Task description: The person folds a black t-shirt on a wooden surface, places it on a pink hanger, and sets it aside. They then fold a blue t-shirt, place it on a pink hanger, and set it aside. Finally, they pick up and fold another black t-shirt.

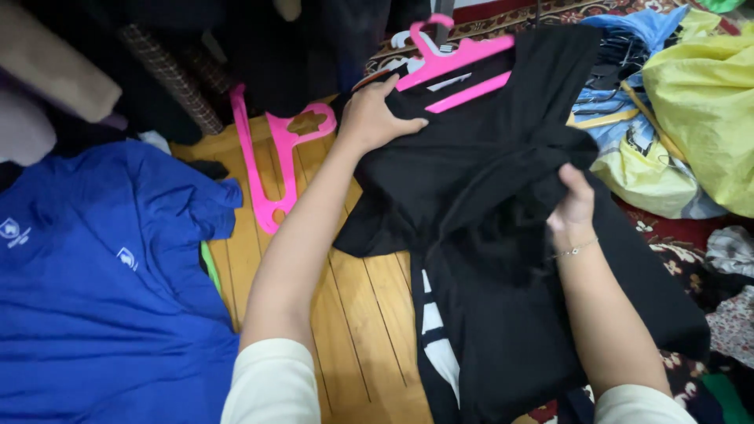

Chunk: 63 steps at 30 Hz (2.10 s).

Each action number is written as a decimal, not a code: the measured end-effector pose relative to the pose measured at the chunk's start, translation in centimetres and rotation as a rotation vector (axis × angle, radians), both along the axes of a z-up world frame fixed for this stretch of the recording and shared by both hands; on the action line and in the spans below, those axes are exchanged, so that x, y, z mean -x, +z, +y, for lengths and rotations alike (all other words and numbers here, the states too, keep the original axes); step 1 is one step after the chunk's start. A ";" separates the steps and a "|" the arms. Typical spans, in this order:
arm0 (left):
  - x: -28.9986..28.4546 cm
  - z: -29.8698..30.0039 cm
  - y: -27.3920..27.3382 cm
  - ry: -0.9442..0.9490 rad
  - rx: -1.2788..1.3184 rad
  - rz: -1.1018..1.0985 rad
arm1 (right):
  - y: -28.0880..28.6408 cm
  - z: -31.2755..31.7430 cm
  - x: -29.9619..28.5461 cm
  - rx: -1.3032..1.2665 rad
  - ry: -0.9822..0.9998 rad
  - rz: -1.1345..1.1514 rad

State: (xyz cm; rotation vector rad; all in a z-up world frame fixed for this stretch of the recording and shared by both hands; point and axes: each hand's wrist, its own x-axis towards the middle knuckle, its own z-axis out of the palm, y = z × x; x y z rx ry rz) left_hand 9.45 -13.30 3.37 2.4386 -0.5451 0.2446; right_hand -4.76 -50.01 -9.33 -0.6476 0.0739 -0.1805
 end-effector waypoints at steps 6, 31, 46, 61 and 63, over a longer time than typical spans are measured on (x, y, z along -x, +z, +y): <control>-8.0 -4.6 -7.5 0.086 -0.113 -0.132 | 5.5 3.6 0.1 1.024 -0.325 0.250; -13.9 -4.5 -11.6 0.123 -0.381 0.154 | 4.1 3.0 -0.7 1.370 -0.253 0.497; -4.9 4.2 -11.7 0.373 0.017 0.040 | 5.8 1.3 0.8 1.720 0.105 0.687; -11.1 6.9 -12.7 0.397 0.853 0.348 | 3.4 -1.3 -0.8 1.143 0.080 0.613; -11.2 6.1 -15.3 0.349 0.465 -0.215 | 4.2 -1.2 -0.6 0.998 0.039 0.578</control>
